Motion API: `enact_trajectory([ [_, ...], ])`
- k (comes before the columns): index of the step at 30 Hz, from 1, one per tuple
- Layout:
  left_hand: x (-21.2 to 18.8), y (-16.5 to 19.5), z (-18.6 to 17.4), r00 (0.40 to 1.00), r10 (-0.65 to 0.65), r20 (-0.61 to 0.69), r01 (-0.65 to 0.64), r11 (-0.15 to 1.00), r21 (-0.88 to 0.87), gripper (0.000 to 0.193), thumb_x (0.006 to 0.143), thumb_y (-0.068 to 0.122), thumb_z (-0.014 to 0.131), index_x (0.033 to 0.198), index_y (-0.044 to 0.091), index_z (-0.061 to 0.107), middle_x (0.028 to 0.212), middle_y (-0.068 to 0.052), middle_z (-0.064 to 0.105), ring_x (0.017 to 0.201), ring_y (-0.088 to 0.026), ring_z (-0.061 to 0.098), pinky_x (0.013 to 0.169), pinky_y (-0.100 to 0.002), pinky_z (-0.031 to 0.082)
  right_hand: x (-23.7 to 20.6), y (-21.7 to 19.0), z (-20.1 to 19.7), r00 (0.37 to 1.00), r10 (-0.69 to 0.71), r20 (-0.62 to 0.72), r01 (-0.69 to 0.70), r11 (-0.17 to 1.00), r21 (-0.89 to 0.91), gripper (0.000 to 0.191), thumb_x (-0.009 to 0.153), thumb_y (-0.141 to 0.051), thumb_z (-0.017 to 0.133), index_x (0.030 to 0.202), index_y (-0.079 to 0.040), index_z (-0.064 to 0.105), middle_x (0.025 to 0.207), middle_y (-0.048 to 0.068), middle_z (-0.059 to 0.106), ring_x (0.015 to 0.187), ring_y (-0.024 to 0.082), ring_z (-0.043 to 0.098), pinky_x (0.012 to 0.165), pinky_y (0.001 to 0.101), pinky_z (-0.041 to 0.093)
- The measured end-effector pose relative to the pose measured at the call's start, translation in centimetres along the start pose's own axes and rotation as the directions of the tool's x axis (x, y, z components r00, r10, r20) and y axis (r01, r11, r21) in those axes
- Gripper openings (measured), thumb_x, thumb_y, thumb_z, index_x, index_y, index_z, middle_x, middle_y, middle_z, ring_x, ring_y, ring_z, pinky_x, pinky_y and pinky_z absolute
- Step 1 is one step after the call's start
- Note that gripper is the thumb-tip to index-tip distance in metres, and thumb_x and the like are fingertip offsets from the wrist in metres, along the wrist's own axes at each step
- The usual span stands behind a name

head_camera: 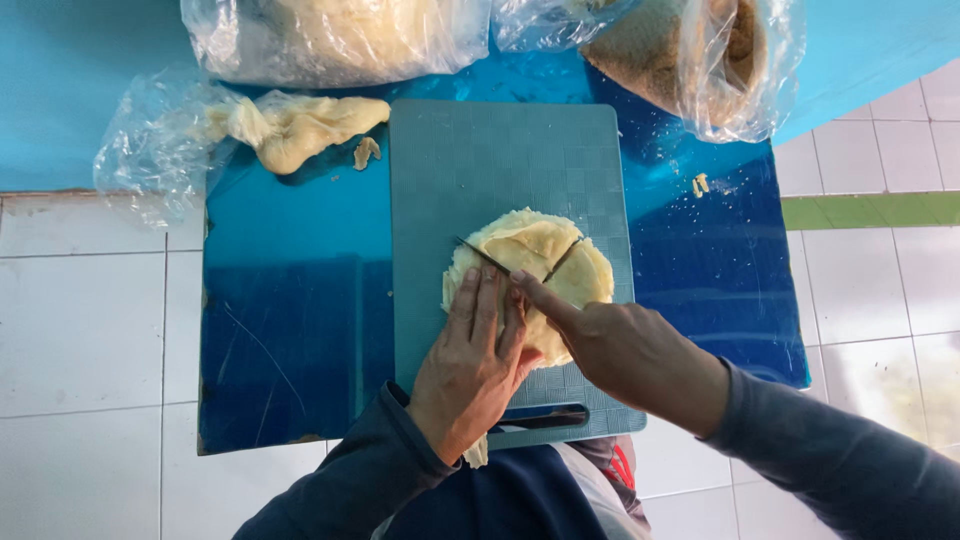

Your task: The person cuts a round disc of dough on a cutting board into wedges using a knife, then stretches and flattens each wedge by hand and arranges the flattened pieces in a row on the table. They work through the wedges one at a time, placing each finished piece beside the previous ones.

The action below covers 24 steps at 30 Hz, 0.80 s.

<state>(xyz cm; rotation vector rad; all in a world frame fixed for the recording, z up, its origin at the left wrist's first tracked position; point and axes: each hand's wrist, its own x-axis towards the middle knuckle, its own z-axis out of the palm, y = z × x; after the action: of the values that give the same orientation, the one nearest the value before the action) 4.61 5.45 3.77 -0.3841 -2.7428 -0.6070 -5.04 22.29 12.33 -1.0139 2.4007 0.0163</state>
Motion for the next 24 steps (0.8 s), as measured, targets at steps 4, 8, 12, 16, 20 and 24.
enact_trajectory([
  [4, 0.0, 1.5, -0.1, 1.0, -0.017, 0.014, 0.016, 1.0, 0.013, 0.074, 0.096, 0.045, 0.067, 0.145, -0.007, 0.046, 0.148, -0.035, 0.043, 0.142, -0.049, 0.041, 0.111, -0.048, 0.046, -1.8, 1.1, 1.0, 0.981, -0.098, -0.17, 0.104, 0.994, 0.027, 0.082, 0.09, -0.008, 0.059, 0.161, -0.015, 0.019, 0.056, 0.013, 0.062, 0.042, 0.029, 0.064, 0.038, 0.0422, 0.049],
  [8, -0.1, 1.4, -0.2, 1.0, 0.014, -0.008, -0.014, 0.998, 0.055, 0.075, 0.093, 0.045, 0.068, 0.144, -0.006, 0.047, 0.147, -0.035, 0.043, 0.142, -0.049, 0.041, 0.112, -0.049, 0.045, -2.5, 1.2, 1.6, 0.999, -0.03, -0.045, 0.03, 0.999, -0.018, 0.088, 0.091, -0.007, 0.057, 0.168, -0.019, 0.016, 0.055, 0.011, 0.062, 0.043, 0.027, 0.065, 0.037, 0.0413, 0.05],
  [12, 0.2, 1.3, 0.4, 0.999, 0.035, -0.015, -0.034, 0.998, 0.055, 0.075, 0.094, 0.047, 0.068, 0.143, -0.007, 0.047, 0.145, -0.037, 0.044, 0.141, -0.05, 0.041, 0.112, -0.05, 0.045, -1.8, 1.4, 2.1, 0.975, -0.1, -0.199, 0.117, 0.99, 0.073, 0.08, 0.093, -0.01, 0.059, 0.163, -0.015, 0.019, 0.054, 0.01, 0.061, 0.039, 0.025, 0.063, 0.037, 0.0388, 0.049],
  [16, -0.2, 1.9, 0.1, 0.999, 0.032, 0.027, -0.034, 0.996, 0.08, 0.076, 0.094, 0.046, 0.067, 0.143, -0.007, 0.047, 0.144, -0.037, 0.045, 0.141, -0.048, 0.042, 0.113, -0.05, 0.046, -3.3, 1.3, 2.7, 0.978, -0.11, -0.178, 0.117, 0.993, 0.027, 0.083, 0.09, -0.009, 0.06, 0.162, -0.012, 0.018, 0.054, 0.01, 0.061, 0.039, 0.024, 0.063, 0.036, 0.0379, 0.049],
  [20, -0.1, 1.6, -0.3, 0.999, 0.023, 0.039, -0.026, 0.997, 0.074, 0.075, 0.094, 0.047, 0.067, 0.142, -0.007, 0.048, 0.143, -0.037, 0.046, 0.14, -0.049, 0.043, 0.111, -0.049, 0.046, -3.2, 1.6, 2.7, 1.0, -0.021, 0.001, 0.021, 0.999, 0.036, 0.088, 0.093, -0.008, 0.057, 0.168, -0.018, 0.013, 0.056, 0.008, 0.062, 0.039, 0.022, 0.063, 0.036, 0.0385, 0.05],
  [24, 0.4, 1.7, -0.1, 0.999, 0.037, 0.023, -0.039, 0.996, 0.078, 0.072, 0.095, 0.046, 0.068, 0.142, -0.006, 0.051, 0.143, -0.037, 0.046, 0.139, -0.05, 0.044, 0.109, -0.048, 0.047, -2.6, 2.0, 2.9, 0.981, -0.097, -0.17, 0.111, 0.991, 0.076, 0.086, 0.089, -0.008, 0.06, 0.163, -0.016, 0.018, 0.056, 0.009, 0.061, 0.037, 0.024, 0.062, 0.034, 0.0394, 0.048],
])
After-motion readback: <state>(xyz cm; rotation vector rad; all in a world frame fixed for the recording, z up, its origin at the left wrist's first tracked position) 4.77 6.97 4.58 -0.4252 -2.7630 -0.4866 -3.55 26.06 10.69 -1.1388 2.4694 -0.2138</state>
